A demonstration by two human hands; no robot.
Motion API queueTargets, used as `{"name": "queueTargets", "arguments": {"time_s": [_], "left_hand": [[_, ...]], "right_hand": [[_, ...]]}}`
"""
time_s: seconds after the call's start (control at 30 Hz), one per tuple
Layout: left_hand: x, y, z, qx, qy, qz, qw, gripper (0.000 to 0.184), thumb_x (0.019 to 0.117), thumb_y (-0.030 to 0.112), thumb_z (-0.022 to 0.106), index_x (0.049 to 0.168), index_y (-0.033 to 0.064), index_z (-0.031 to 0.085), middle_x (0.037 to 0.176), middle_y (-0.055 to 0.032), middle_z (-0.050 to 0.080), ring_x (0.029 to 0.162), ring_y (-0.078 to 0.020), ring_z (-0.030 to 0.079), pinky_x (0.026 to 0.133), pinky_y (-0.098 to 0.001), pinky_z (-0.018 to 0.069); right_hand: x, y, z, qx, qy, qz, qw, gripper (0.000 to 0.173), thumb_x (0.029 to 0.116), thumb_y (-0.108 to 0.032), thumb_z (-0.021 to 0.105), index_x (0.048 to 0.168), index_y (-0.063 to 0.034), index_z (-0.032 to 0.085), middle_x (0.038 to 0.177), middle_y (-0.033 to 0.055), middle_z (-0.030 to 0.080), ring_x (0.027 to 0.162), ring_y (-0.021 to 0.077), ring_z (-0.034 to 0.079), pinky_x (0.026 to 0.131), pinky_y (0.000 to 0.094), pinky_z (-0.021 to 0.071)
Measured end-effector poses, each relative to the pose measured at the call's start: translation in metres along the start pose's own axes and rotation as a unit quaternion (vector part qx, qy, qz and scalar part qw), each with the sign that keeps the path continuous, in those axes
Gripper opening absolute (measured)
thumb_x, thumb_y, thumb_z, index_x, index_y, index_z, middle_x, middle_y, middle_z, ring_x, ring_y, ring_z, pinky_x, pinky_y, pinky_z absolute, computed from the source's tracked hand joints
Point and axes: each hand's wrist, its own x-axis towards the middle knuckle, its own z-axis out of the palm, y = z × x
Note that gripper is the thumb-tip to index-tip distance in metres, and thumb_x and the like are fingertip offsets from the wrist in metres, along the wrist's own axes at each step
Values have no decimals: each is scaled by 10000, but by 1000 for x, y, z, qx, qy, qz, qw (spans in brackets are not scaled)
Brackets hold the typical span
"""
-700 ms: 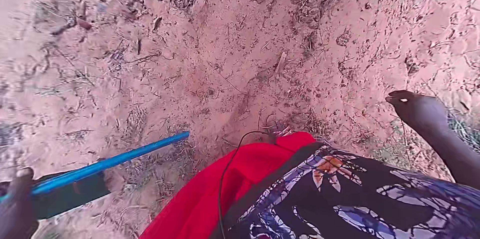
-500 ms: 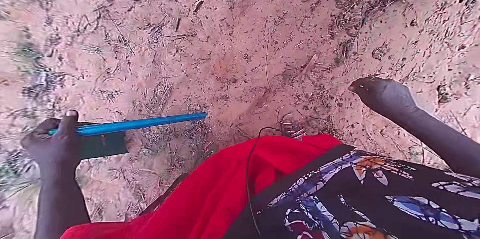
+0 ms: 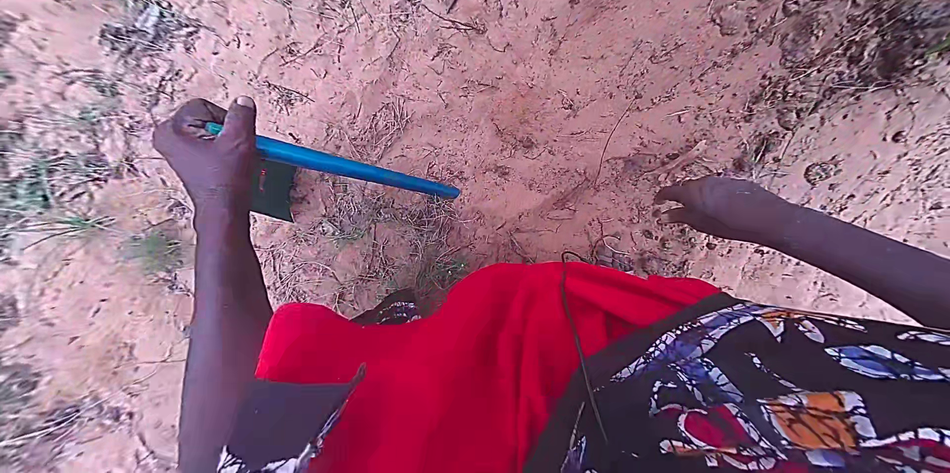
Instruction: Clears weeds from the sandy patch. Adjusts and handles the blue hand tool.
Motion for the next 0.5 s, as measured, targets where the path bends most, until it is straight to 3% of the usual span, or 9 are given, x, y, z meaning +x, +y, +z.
{"name": "queueTargets", "arguments": {"time_s": [0.13,0.23,0.3,0.37,0.5], "left_hand": [[-7,10,0,12,-5,13,1000,483,1011,427,560,809,-9,513,707,-110,500,652,-223,495,655,-479,405],[-12,9,-4,10,-6,9,1000,452,1018,394,571,795,4,521,663,-94,482,611,-226,482,611,-474,390],[-13,9,-4,7,-7,18,1000,450,1021,384,577,789,2,531,650,-100,486,595,-230,481,597,-470,384],[-14,10,-4,5,-7,24,1000,460,1024,387,576,787,-5,538,645,-118,499,594,-257,497,590,-492,388],[-13,15,-5,22,-15,10,1000,447,1021,357,585,758,-2,539,629,-119,494,593,-258,495,587,-496,379]], "right_hand": [[-19,-37,-36,-56,-69,-38,995,376,1080,-320,553,1360,-84,637,1206,265,681,1144,483,645,939,679,490],[-47,-86,-54,-179,-57,-87,978,359,1087,-313,531,1299,-50,654,1214,240,687,1184,458,627,977,614,471],[-67,-114,-64,-194,-44,-112,974,307,1099,-275,493,1240,-68,670,1142,213,711,1123,431,662,942,584,496],[-75,-138,-81,-202,-60,-99,972,281,1101,-188,451,1255,-53,643,1104,233,701,1074,440,678,907,585,509],[-50,-160,-95,-227,-97,-93,965,297,1095,-117,419,1322,-21,585,1195,262,661,1175,456,629,972,587,478]]}}
